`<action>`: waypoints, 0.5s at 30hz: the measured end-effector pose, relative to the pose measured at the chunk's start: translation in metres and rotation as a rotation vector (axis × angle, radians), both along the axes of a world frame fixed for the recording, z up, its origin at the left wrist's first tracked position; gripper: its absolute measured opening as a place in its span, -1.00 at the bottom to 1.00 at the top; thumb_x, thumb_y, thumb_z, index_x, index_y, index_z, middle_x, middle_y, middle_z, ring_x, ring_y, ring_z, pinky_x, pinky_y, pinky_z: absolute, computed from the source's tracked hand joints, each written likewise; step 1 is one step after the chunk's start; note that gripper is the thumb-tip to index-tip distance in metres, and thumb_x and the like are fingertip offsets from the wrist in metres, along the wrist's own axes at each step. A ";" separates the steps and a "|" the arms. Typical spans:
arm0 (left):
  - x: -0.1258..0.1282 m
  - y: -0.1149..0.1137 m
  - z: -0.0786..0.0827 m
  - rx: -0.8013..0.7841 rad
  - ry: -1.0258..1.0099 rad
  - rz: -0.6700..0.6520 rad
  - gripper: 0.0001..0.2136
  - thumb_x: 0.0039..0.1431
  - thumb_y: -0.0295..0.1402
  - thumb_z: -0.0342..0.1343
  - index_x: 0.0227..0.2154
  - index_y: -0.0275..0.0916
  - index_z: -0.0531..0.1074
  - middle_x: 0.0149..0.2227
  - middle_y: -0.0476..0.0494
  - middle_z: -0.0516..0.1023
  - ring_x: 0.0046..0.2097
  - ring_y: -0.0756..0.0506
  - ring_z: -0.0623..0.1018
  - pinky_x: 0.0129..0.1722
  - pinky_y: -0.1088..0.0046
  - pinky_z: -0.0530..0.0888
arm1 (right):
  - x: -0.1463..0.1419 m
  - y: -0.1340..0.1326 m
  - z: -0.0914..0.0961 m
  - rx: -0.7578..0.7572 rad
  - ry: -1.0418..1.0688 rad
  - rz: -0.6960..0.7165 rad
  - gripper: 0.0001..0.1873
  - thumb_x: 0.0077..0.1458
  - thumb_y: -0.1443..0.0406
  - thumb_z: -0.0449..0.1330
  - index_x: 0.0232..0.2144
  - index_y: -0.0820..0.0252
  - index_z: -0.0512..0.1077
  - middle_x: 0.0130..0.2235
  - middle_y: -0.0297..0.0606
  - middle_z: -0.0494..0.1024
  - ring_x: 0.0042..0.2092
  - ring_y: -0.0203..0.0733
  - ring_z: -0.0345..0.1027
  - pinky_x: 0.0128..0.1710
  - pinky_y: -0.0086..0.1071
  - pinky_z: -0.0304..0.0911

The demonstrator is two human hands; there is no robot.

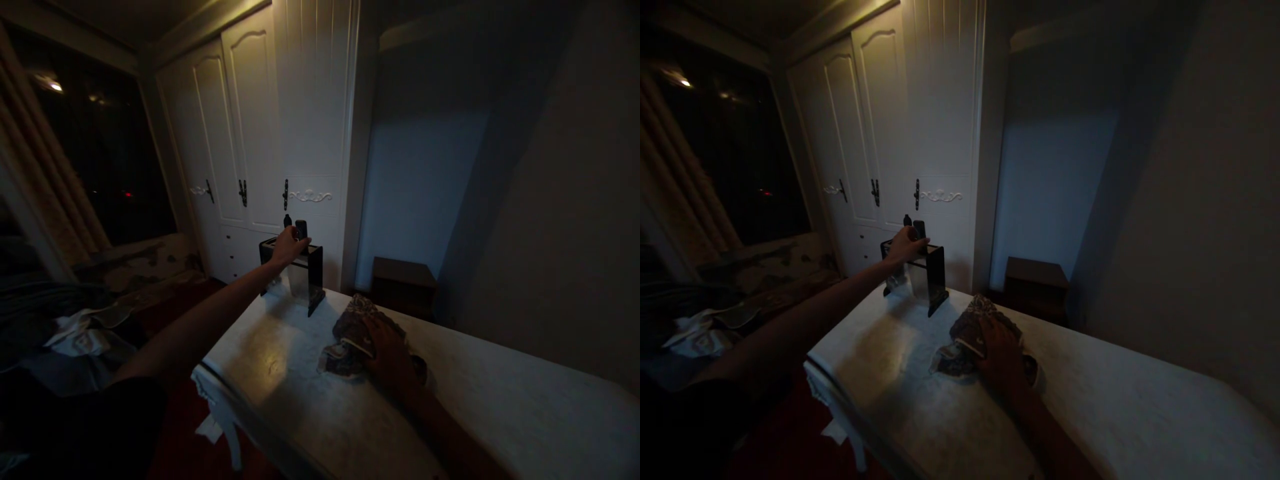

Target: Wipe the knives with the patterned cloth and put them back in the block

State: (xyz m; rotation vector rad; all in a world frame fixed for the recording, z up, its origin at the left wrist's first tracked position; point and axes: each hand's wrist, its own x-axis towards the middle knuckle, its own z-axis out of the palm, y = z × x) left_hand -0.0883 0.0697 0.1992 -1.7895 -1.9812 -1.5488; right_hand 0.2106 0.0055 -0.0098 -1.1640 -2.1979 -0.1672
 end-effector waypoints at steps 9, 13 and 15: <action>0.004 -0.007 0.027 -0.131 0.140 0.026 -0.74 0.01 -0.16 0.22 -0.48 -0.30 0.50 -0.46 -0.13 0.54 -0.36 -0.10 0.51 -0.38 0.44 0.34 | 0.000 0.003 -0.002 -0.021 -0.002 0.002 -0.28 -0.02 0.23 0.22 0.21 0.29 0.24 0.19 0.09 0.35 0.20 0.18 0.22 0.17 0.01 0.13; 0.006 -0.008 0.041 -0.119 0.181 0.025 -0.74 0.00 -0.16 0.22 -0.49 -0.30 0.51 -0.48 -0.09 0.51 -0.35 -0.10 0.51 -0.36 0.45 0.34 | 0.000 0.005 -0.003 -0.023 -0.005 0.011 -0.27 -0.04 0.24 0.22 0.20 0.31 0.24 0.20 0.11 0.33 0.21 0.17 0.21 0.17 0.00 0.13; 0.007 -0.009 0.053 -0.102 0.192 0.030 -0.74 0.00 -0.15 0.21 -0.48 -0.30 0.51 -0.48 -0.08 0.50 -0.34 -0.10 0.51 -0.34 0.44 0.35 | 0.000 0.006 -0.004 -0.016 -0.008 0.007 -0.27 -0.06 0.26 0.22 0.20 0.30 0.24 0.20 0.10 0.34 0.20 0.16 0.22 0.17 -0.01 0.14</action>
